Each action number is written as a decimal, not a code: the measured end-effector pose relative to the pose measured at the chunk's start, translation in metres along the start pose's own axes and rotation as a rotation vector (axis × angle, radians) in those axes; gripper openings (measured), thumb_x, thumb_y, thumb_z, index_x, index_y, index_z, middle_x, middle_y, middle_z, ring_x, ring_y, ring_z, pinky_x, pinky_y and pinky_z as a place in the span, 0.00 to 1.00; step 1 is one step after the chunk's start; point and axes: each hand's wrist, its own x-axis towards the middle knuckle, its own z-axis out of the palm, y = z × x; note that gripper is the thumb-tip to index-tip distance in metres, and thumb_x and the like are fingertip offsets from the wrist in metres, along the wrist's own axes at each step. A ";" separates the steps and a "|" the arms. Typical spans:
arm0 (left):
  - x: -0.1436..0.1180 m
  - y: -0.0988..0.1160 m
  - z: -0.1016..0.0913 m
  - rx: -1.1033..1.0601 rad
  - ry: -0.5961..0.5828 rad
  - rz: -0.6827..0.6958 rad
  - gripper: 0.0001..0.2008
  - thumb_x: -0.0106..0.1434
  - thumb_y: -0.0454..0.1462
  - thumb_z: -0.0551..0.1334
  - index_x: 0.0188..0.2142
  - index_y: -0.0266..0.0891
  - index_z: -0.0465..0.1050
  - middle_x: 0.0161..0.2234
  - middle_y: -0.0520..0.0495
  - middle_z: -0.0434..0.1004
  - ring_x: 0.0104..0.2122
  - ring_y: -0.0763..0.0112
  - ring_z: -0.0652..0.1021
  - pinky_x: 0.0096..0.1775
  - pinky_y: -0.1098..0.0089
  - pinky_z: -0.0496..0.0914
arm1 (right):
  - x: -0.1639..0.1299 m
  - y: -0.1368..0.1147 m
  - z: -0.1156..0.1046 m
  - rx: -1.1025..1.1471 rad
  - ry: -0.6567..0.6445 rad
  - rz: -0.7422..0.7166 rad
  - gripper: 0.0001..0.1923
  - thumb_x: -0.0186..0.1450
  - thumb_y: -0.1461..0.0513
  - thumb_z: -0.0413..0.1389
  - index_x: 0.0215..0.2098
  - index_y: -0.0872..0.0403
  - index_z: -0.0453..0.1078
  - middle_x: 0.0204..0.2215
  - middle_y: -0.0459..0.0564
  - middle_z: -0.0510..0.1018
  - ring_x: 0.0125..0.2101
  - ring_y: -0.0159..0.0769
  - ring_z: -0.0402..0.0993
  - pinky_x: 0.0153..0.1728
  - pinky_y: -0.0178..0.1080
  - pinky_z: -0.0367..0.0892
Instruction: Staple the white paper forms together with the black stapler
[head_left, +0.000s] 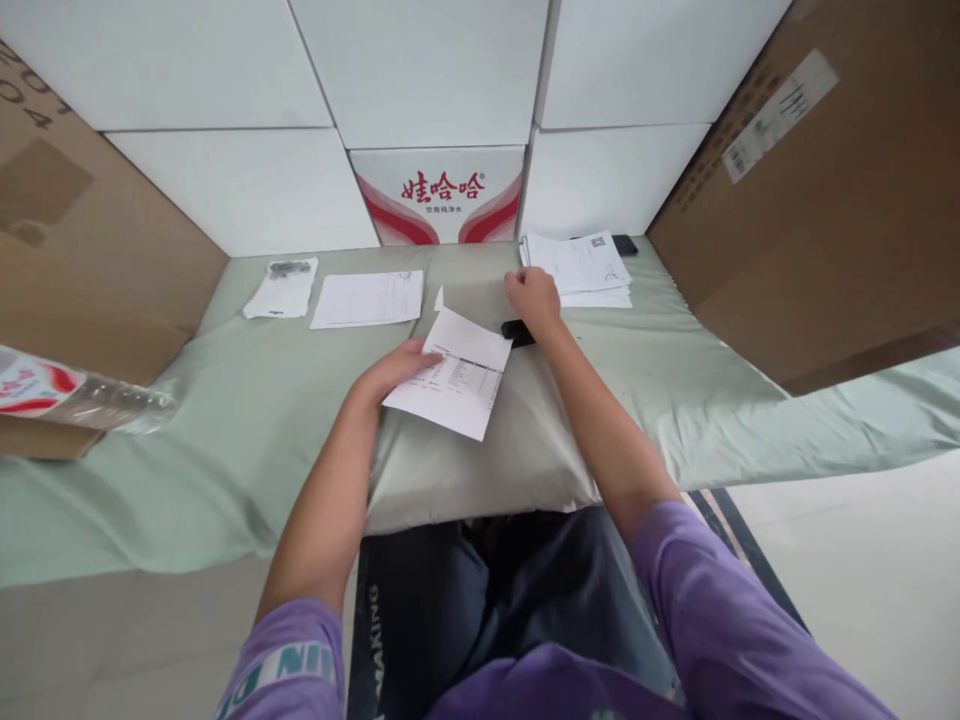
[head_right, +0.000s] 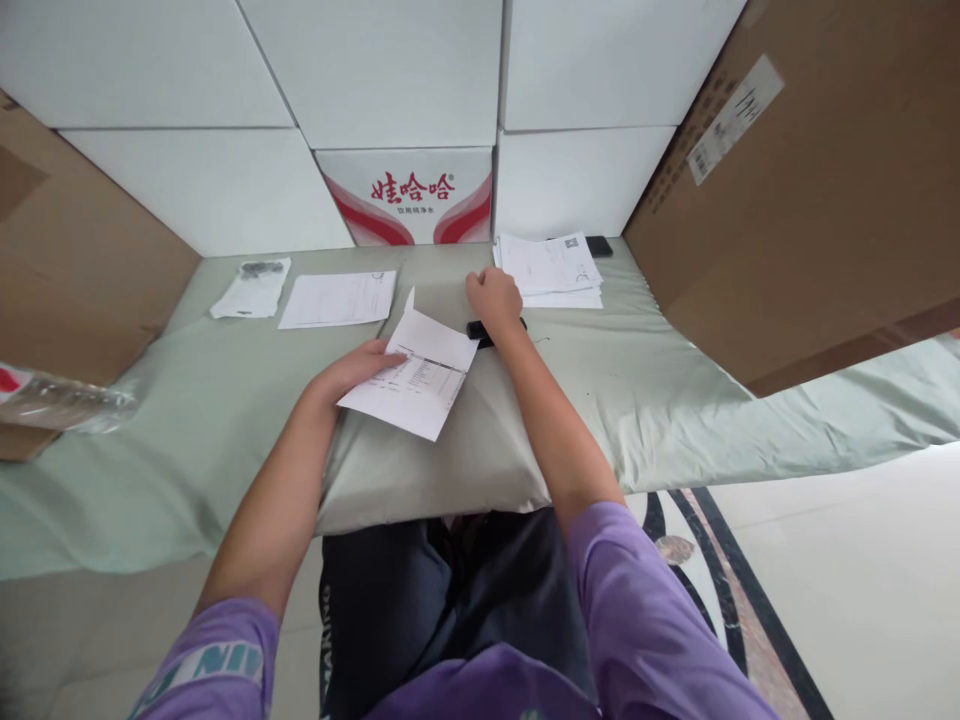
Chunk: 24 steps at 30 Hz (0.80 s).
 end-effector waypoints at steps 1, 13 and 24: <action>0.000 0.000 0.001 -0.007 0.001 0.000 0.21 0.53 0.42 0.70 0.47 0.39 0.79 0.45 0.39 0.85 0.43 0.50 0.84 0.46 0.56 0.78 | 0.002 0.004 0.007 -0.052 -0.015 0.038 0.16 0.71 0.55 0.49 0.33 0.55 0.72 0.35 0.57 0.77 0.42 0.44 0.73 0.45 0.43 0.67; 0.003 -0.002 0.001 0.034 0.010 0.014 0.20 0.56 0.42 0.68 0.48 0.39 0.78 0.44 0.39 0.85 0.45 0.52 0.84 0.46 0.57 0.78 | 0.008 0.023 0.023 -0.152 -0.095 0.072 0.23 0.72 0.51 0.47 0.41 0.57 0.78 0.43 0.64 0.82 0.46 0.49 0.79 0.48 0.45 0.70; -0.001 0.000 0.001 0.022 0.009 -0.004 0.20 0.55 0.42 0.68 0.47 0.39 0.79 0.42 0.39 0.85 0.43 0.51 0.84 0.45 0.56 0.78 | 0.003 0.019 0.032 -0.296 -0.066 -0.017 0.23 0.73 0.53 0.47 0.42 0.58 0.79 0.43 0.65 0.81 0.47 0.51 0.78 0.49 0.47 0.69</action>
